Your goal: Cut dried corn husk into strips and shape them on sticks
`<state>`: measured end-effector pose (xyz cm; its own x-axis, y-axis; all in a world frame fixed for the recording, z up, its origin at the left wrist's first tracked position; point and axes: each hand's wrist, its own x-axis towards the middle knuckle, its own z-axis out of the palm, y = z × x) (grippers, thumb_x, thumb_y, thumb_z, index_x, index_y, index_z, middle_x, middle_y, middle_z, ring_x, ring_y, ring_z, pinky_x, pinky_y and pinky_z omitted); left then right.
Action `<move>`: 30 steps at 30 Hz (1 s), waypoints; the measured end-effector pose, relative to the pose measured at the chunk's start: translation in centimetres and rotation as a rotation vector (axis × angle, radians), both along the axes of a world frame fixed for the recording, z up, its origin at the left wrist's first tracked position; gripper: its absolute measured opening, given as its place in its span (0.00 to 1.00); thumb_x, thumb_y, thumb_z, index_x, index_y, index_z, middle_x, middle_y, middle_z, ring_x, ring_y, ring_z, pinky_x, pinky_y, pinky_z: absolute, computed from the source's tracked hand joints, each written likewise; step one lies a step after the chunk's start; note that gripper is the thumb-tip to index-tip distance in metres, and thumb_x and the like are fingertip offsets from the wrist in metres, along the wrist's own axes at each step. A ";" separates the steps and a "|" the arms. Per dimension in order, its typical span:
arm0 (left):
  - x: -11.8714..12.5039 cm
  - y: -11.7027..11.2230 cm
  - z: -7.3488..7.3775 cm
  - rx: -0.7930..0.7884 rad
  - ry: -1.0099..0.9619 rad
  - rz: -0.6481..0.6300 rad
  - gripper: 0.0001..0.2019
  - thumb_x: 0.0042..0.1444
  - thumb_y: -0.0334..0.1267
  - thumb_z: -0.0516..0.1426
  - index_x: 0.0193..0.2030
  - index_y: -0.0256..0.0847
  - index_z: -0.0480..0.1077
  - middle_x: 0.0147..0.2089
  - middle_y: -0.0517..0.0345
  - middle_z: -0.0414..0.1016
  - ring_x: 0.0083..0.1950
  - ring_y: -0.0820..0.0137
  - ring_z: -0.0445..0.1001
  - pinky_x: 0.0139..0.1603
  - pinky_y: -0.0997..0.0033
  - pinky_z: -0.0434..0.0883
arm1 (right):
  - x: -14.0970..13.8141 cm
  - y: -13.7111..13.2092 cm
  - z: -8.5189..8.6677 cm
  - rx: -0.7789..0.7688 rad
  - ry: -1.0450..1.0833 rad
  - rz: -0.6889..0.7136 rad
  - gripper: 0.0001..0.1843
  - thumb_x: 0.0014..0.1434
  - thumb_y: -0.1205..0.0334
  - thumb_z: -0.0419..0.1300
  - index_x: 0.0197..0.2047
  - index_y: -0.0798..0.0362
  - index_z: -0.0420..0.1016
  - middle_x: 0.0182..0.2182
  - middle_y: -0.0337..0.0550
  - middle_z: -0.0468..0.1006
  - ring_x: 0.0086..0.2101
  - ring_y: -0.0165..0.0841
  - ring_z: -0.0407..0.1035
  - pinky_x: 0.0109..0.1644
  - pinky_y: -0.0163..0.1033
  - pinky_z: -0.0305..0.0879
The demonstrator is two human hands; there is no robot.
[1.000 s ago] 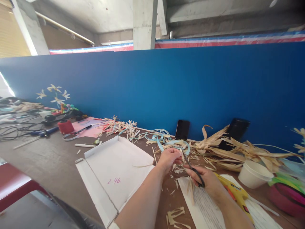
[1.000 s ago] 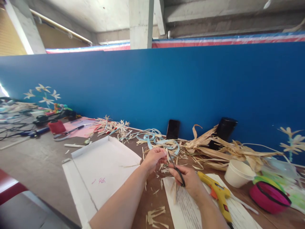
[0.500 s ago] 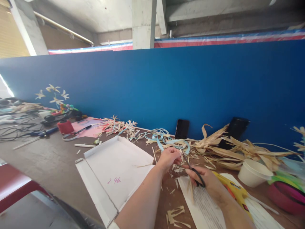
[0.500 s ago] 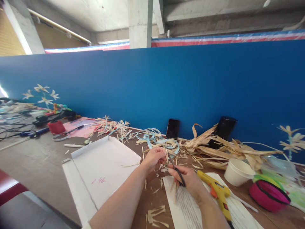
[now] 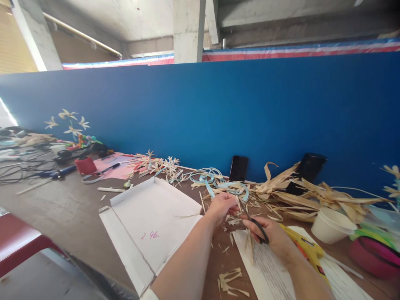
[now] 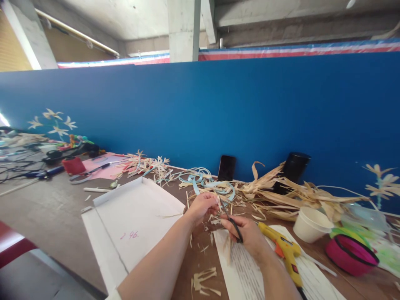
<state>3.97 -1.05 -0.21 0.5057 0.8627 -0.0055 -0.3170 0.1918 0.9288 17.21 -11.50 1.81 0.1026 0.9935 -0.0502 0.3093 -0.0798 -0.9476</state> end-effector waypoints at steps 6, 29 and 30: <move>-0.1 0.2 -0.2 0.008 0.005 -0.012 0.09 0.42 0.37 0.60 0.27 0.35 0.66 0.22 0.60 0.68 0.23 0.77 0.67 0.22 0.80 0.64 | -0.1 0.1 0.1 0.004 -0.020 -0.004 0.23 0.48 0.47 0.61 0.40 0.56 0.79 0.14 0.32 0.60 0.19 0.26 0.52 0.26 0.36 0.45; 0.0 0.0 -0.6 0.044 -0.078 -0.101 0.15 0.39 0.42 0.65 0.27 0.33 0.67 0.27 0.57 0.72 0.23 0.81 0.65 0.24 0.81 0.61 | 0.6 0.8 -0.9 0.178 0.199 -0.290 0.29 0.44 0.50 0.66 0.48 0.55 0.76 0.21 0.36 0.71 0.23 0.30 0.63 0.28 0.35 0.60; 0.0 -0.1 -0.5 0.039 -0.081 -0.116 0.15 0.39 0.41 0.64 0.27 0.34 0.66 0.29 0.55 0.73 0.23 0.80 0.66 0.24 0.81 0.61 | 0.6 0.8 -0.9 0.186 0.210 -0.298 0.29 0.44 0.50 0.66 0.49 0.55 0.75 0.21 0.36 0.72 0.24 0.30 0.63 0.29 0.36 0.61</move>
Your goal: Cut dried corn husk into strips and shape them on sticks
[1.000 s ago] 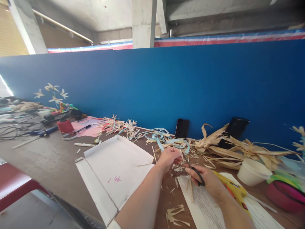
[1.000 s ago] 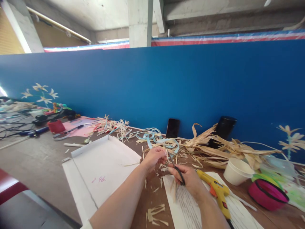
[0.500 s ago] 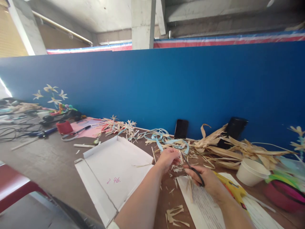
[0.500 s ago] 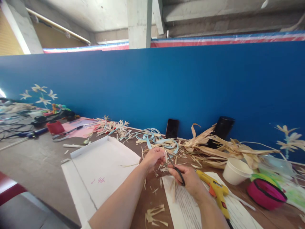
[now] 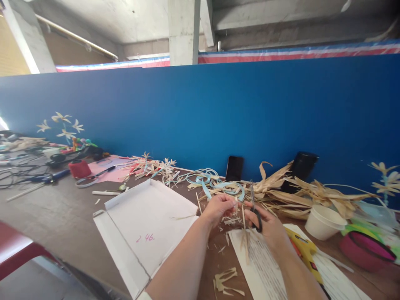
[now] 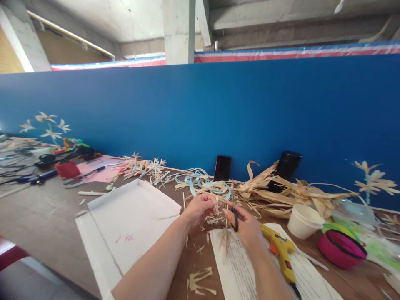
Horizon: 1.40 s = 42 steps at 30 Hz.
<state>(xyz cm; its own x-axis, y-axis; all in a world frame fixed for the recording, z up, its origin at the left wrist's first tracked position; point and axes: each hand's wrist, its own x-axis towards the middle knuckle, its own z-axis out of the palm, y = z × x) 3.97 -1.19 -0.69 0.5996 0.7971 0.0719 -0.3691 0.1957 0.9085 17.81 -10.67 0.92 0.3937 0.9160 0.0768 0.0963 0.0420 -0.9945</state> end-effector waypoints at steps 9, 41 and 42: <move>-0.2 -0.5 0.2 -0.006 -0.005 -0.030 0.14 0.43 0.41 0.61 0.30 0.37 0.61 0.31 0.54 0.74 0.21 0.80 0.64 0.19 0.82 0.58 | 0.3 0.2 -0.5 0.017 0.106 0.043 0.28 0.43 0.51 0.68 0.48 0.54 0.75 0.22 0.36 0.73 0.25 0.30 0.63 0.30 0.36 0.60; -0.1 0.0 0.7 0.010 0.083 0.100 0.19 0.38 0.48 0.66 0.29 0.33 0.73 0.25 0.59 0.70 0.24 0.79 0.65 0.27 0.78 0.65 | 0.0 -0.1 -0.6 -0.139 -0.045 0.219 0.25 0.47 0.47 0.64 0.45 0.55 0.78 0.18 0.35 0.68 0.22 0.28 0.58 0.27 0.36 0.52; 0.0 0.1 0.7 0.018 0.096 0.109 0.19 0.38 0.49 0.66 0.29 0.33 0.72 0.24 0.59 0.70 0.23 0.79 0.64 0.26 0.78 0.64 | -0.1 -0.2 -0.6 -0.140 -0.057 0.225 0.25 0.47 0.47 0.63 0.44 0.55 0.78 0.18 0.35 0.68 0.22 0.28 0.58 0.27 0.36 0.52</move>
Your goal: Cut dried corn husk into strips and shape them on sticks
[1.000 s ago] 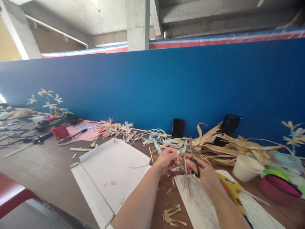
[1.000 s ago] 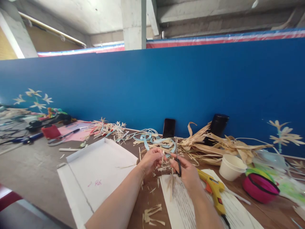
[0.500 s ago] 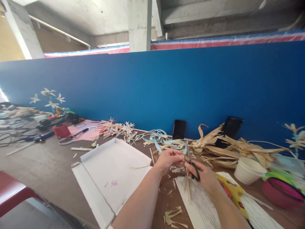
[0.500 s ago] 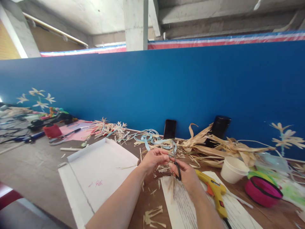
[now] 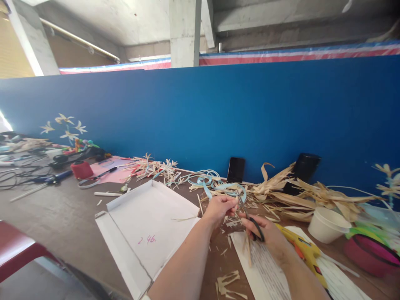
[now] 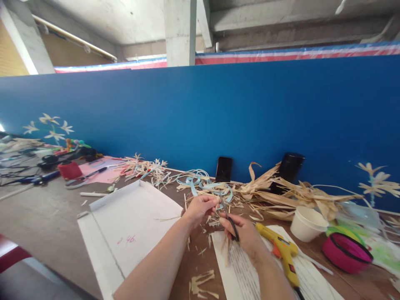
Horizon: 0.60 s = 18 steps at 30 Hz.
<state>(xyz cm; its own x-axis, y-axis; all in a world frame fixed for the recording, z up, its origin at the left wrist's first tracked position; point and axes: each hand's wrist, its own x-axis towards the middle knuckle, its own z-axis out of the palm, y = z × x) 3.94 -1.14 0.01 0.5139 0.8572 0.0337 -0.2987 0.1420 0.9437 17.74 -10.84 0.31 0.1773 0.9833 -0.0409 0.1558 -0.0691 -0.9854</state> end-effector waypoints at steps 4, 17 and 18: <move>0.1 0.1 -0.1 0.016 0.058 0.045 0.18 0.37 0.49 0.65 0.26 0.34 0.71 0.20 0.62 0.67 0.22 0.79 0.62 0.23 0.78 0.61 | -0.1 -0.2 0.1 0.017 -0.040 -0.009 0.26 0.46 0.45 0.63 0.43 0.55 0.78 0.16 0.34 0.66 0.20 0.28 0.57 0.26 0.36 0.50; -0.1 0.1 -0.1 0.002 0.099 0.068 0.14 0.41 0.45 0.64 0.24 0.35 0.71 0.18 0.62 0.66 0.19 0.80 0.61 0.21 0.78 0.59 | 0.1 -0.1 0.2 -0.013 -0.109 0.020 0.25 0.45 0.46 0.64 0.43 0.54 0.79 0.15 0.33 0.62 0.21 0.28 0.54 0.25 0.35 0.48; -0.1 0.0 -0.1 -0.003 0.105 0.066 0.13 0.41 0.45 0.64 0.24 0.35 0.71 0.18 0.62 0.66 0.19 0.80 0.60 0.21 0.78 0.59 | 0.1 -0.1 0.2 -0.018 -0.115 0.022 0.25 0.46 0.45 0.63 0.43 0.54 0.79 0.15 0.33 0.62 0.21 0.28 0.53 0.25 0.35 0.48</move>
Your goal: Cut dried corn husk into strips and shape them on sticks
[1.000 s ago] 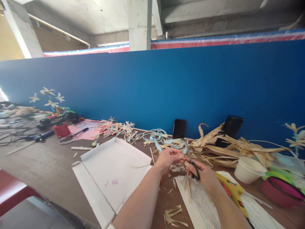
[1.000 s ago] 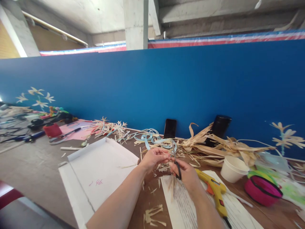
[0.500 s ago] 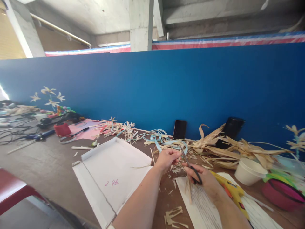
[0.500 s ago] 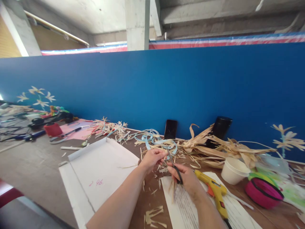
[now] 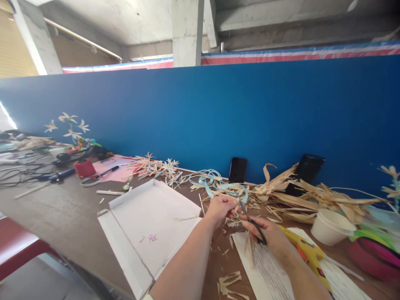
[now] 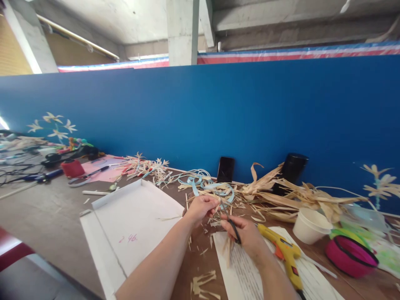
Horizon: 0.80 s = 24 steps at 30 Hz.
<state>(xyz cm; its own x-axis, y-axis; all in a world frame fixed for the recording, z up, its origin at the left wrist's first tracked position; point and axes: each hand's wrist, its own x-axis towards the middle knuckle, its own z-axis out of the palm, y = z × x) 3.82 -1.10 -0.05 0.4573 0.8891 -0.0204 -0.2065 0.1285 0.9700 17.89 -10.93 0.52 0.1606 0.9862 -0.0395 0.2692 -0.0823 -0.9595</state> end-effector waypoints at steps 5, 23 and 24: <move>0.0 -0.2 0.2 -0.005 0.004 -0.020 0.13 0.42 0.45 0.63 0.24 0.35 0.72 0.19 0.61 0.66 0.19 0.79 0.60 0.20 0.78 0.59 | 0.0 0.0 -0.1 0.001 -0.029 0.019 0.25 0.47 0.46 0.63 0.44 0.54 0.78 0.16 0.33 0.62 0.22 0.28 0.53 0.26 0.36 0.46; 0.2 -0.2 0.1 -0.022 -0.034 -0.020 0.14 0.41 0.45 0.63 0.24 0.33 0.71 0.21 0.59 0.68 0.20 0.80 0.62 0.20 0.79 0.61 | 0.1 0.4 -0.3 -0.008 -0.128 0.002 0.25 0.47 0.45 0.62 0.43 0.54 0.79 0.16 0.33 0.63 0.21 0.28 0.52 0.25 0.36 0.47; 0.2 -0.2 0.1 -0.020 -0.038 -0.020 0.14 0.41 0.44 0.63 0.23 0.33 0.71 0.21 0.59 0.68 0.20 0.80 0.62 0.21 0.79 0.61 | 0.1 0.4 -0.3 -0.006 -0.129 -0.003 0.25 0.46 0.45 0.62 0.43 0.54 0.79 0.16 0.33 0.63 0.21 0.28 0.53 0.25 0.36 0.47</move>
<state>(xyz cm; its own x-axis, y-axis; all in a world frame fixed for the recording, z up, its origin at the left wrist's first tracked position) 3.98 -1.29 0.01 0.4758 0.8793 -0.0209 -0.2400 0.1526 0.9587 18.02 -10.53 0.21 0.1679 0.9855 -0.0240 0.3901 -0.0888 -0.9165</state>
